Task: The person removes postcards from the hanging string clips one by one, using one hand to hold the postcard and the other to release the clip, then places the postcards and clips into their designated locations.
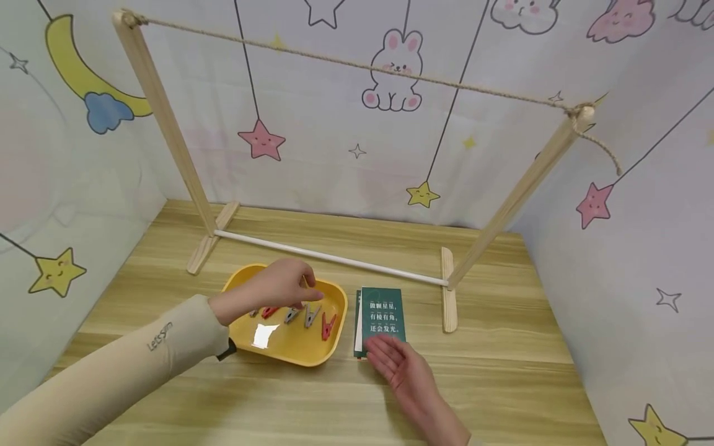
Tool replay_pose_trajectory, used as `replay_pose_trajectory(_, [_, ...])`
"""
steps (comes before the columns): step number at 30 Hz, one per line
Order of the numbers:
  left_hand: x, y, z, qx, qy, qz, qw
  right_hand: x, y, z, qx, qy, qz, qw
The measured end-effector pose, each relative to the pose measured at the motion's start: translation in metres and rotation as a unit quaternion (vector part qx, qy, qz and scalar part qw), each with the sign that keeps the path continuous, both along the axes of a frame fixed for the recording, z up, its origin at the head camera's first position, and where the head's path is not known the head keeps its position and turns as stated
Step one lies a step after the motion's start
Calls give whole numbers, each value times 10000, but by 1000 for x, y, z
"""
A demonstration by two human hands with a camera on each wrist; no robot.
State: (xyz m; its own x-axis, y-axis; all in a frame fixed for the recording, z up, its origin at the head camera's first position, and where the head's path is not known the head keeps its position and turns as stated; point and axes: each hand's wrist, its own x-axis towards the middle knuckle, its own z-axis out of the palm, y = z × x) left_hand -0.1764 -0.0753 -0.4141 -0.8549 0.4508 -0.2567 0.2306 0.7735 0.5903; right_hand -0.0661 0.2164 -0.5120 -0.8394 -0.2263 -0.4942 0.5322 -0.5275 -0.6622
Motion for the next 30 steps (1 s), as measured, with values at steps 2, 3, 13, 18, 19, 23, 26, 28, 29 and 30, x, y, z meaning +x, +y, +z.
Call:
replay_pose_trajectory(2, [3,-11,3,52,176,7,9998,-4,4,1,268,128,-95,9995])
replay_pose_trajectory(3, [5,-16,6,90,245,31,9997,-7,5,1,397,212,-147,9989])
replay_pose_trajectory(13, [27,-58,16,164,1496,467,9875,-25,27,13,1012,978,-429,9891])
replay_pose_trajectory(18, [39,-79,10,60,2373,825,9679,-30,42,15,1835,1848,-405,9646])
replay_pose_trajectory(19, [41,-83,9,66,2512,889,9638,-30,46,15,2005,2021,-399,9578])
replay_pose_trajectory(23, [50,-102,2,221,2804,1134,9529,-34,58,14,2688,2448,-402,9307])
replay_pose_trajectory(26, [57,-115,-6,462,2841,1294,9489,-36,65,14,3245,2552,-468,9096])
replay_pose_trajectory(28, [63,-124,-13,557,2873,1391,9460,-36,70,14,3705,2615,-441,8902])
replay_pose_trajectory(29, [65,-128,-17,576,2921,1432,9438,-35,72,14,3926,2654,-401,8797])
replay_pose_trajectory(30, [68,-132,-21,571,2950,1495,9420,-34,75,14,4181,2708,-354,8664])
